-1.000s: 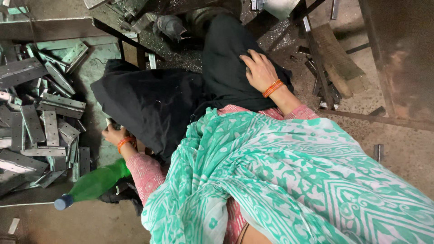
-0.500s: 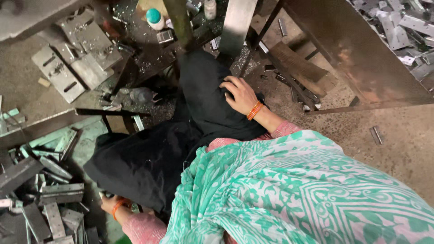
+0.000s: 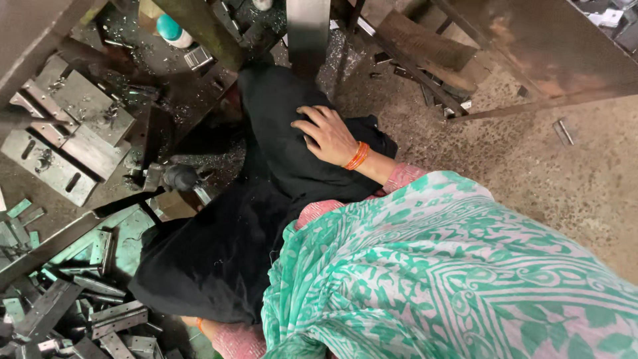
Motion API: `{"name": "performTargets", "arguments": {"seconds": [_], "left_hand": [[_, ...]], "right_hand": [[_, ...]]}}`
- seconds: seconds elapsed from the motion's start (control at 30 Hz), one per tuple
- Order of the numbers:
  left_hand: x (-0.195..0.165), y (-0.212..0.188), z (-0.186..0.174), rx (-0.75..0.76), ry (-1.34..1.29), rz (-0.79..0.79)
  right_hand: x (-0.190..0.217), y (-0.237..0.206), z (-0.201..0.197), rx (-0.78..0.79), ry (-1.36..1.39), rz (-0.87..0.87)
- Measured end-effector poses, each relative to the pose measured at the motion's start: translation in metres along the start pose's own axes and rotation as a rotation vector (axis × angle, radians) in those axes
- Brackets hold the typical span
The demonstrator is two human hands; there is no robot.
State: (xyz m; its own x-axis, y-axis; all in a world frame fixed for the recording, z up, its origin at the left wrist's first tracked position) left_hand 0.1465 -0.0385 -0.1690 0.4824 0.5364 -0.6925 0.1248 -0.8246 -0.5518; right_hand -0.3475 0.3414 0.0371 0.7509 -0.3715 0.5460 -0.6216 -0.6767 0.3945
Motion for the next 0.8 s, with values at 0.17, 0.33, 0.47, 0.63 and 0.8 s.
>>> {"name": "performTargets", "arguments": {"seconds": [0.17,0.33,0.47,0.63,0.8], "left_hand": [[0.007,-0.005,-0.003,0.014,-0.058,-0.07],[0.038,-0.017,-0.015,0.089,-0.232,-0.128],[0.034,-0.056,0.038,0.626,-0.573,-0.364],[0.005,-0.069,-0.026,-0.362,-0.175,0.025],[-0.022,-0.093,-0.036,-0.598,0.397,0.065]], "right_hand": [[0.004,0.004,0.01,0.021,0.06,0.009],[0.0,0.018,0.013,0.045,0.115,-0.021],[-0.01,0.025,0.007,0.032,0.136,0.001],[-0.01,0.035,0.001,0.008,0.198,-0.046],[-0.001,0.052,0.009,0.07,0.313,-0.07]]}}
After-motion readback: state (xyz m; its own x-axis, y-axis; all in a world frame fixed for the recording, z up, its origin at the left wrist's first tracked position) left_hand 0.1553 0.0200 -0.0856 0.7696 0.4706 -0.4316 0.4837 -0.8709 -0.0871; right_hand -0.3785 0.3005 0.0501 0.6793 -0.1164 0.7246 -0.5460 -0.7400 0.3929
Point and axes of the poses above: each hand's wrist, its own y-axis towards the middle knuckle, its own z-axis out of the palm, x = y × z, the point moved 9 cm from there along y, towards the middle knuckle, and after that the axes turned 4 degrees about y, right-handed, at the moved point
